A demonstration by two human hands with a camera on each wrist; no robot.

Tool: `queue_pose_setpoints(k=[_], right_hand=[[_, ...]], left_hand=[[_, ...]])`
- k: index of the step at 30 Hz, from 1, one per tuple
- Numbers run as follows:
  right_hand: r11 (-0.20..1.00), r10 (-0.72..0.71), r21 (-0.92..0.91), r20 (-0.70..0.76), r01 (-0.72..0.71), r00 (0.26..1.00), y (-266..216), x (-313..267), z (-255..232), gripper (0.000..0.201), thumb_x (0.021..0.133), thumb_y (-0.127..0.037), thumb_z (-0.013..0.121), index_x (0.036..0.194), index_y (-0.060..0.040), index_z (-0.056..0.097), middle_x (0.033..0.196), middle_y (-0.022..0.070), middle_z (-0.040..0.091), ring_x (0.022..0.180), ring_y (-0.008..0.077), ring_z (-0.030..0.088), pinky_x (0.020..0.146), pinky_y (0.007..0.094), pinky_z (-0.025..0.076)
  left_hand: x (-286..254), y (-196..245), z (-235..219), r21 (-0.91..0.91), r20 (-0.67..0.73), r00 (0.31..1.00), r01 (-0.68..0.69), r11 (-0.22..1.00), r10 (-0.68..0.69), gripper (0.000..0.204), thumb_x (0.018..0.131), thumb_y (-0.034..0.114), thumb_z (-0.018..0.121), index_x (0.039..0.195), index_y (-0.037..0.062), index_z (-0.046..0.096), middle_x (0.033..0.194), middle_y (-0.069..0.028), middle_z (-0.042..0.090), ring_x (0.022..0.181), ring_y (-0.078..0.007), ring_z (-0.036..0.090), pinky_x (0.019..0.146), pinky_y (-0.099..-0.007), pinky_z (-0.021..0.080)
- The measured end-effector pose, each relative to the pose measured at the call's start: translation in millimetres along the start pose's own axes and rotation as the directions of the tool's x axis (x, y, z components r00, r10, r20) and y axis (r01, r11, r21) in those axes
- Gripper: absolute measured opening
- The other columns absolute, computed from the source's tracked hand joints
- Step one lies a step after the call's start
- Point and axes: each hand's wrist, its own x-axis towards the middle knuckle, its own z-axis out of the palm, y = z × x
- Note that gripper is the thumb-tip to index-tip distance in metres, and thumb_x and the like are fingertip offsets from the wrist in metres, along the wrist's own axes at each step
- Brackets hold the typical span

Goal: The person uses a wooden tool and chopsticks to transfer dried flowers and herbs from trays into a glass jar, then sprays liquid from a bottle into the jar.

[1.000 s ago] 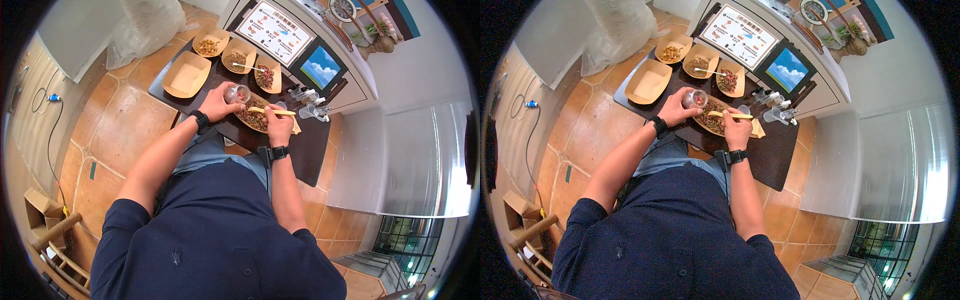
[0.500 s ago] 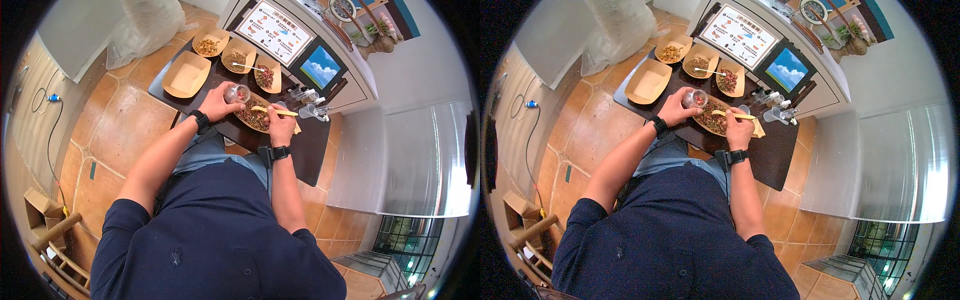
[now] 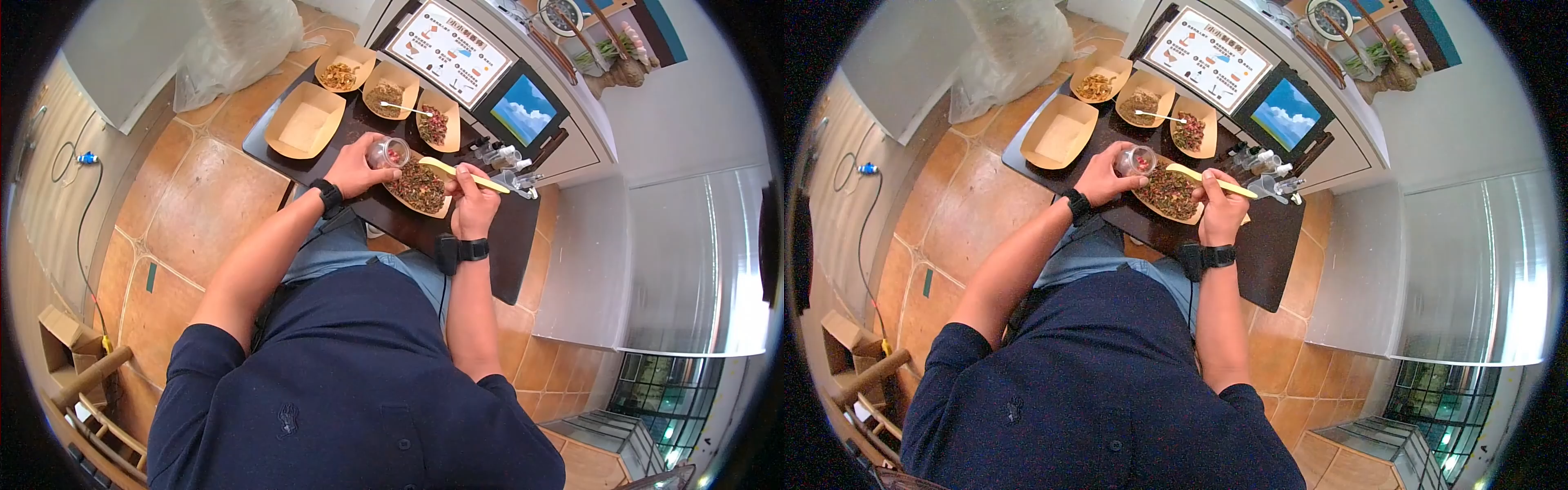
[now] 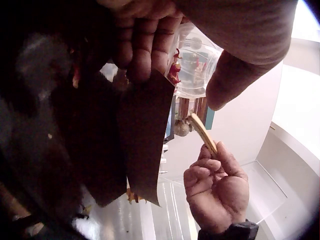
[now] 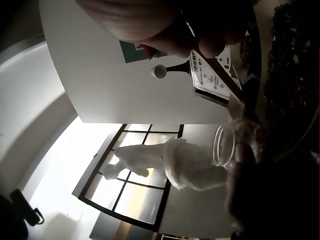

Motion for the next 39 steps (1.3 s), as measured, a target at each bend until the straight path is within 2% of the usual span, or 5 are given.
queue_pose_setpoints(k=[19, 27, 31, 33, 39], right_hand=[[0.995, 0.008, 0.103, 0.043, -0.012, 0.999, -17.8, 0.7, 25.5, 0.018, 0.103, -0.01, 0.078, 0.117, 0.0013, 0.076, 0.087, 0.0077, 0.076, 0.069, 0.0151, 0.071, 0.064, 0.0306, 0.06], [0.95, -0.057, -0.308, 0.006, 0.056, 0.998, -7.1, -2.3, 12.5, 0.018, 0.101, -0.011, 0.079, 0.112, 0.0028, 0.077, 0.086, 0.0049, 0.075, 0.07, 0.0104, 0.069, 0.066, 0.026, 0.056], [0.925, -0.033, -0.377, 0.026, 0.04, 0.999, 5.5, -7.4, 4.3, 0.018, 0.1, -0.013, 0.08, 0.109, 0.0024, 0.078, 0.085, 0.0038, 0.075, 0.069, 0.0092, 0.068, 0.063, 0.0243, 0.054], [0.932, 0.03, -0.361, 0.019, -0.021, 0.999, 4.9, -11.0, 4.7, 0.019, 0.1, -0.014, 0.08, 0.109, 0.0021, 0.078, 0.084, 0.0036, 0.075, 0.068, 0.0091, 0.068, 0.062, 0.0244, 0.053], [0.907, 0.115, -0.418, 0.112, -0.059, 0.987, 19.6, -14.6, -0.7, 0.022, 0.099, -0.018, 0.082, 0.107, 0.0015, 0.079, 0.08, 0.0029, 0.074, 0.066, 0.0086, 0.067, 0.06, 0.0251, 0.052]], left_hand=[[-1.8, 4.2, -1.1, 0.018, -0.005, 1.0, 0.004, 1.0, -0.003, 0.085, 0.076, 0.045, 0.096, 0.14, 0.0011, 0.063, 0.118, -0.0209, 0.078, 0.109, -0.0319, 0.077, 0.098, -0.042, 0.059], [0.4, -1.0, 0.8, 0.009, -0.012, 1.0, -0.028, 1.0, 0.028, 0.085, 0.076, 0.046, 0.096, 0.139, 0.0009, 0.063, 0.118, -0.0213, 0.078, 0.109, -0.0323, 0.077, 0.098, -0.0422, 0.059], [-0.3, -1.6, 1.6, -0.01, -0.006, 1.0, -0.005, 1.0, 0.005, 0.085, 0.076, 0.047, 0.096, 0.139, 0.0008, 0.062, 0.117, -0.0214, 0.078, 0.108, -0.032, 0.077, 0.097, -0.0422, 0.059], [-0.9, -2.0, 1.6, 0.04, -0.025, 0.999, -0.019, 0.999, 0.02, 0.076, 0.081, 0.042, 0.094, 0.139, 0.0035, 0.063, 0.116, -0.015, 0.078, 0.103, -0.0233, 0.075, 0.093, -0.0375, 0.059], [0.5, -0.3, 0.7, 0.012, -0.005, 1.0, 0.005, 1.0, -0.004, 0.084, 0.076, 0.045, 0.097, 0.138, 0.0009, 0.062, 0.116, -0.0206, 0.078, 0.108, -0.0305, 0.077, 0.096, -0.0418, 0.059]])
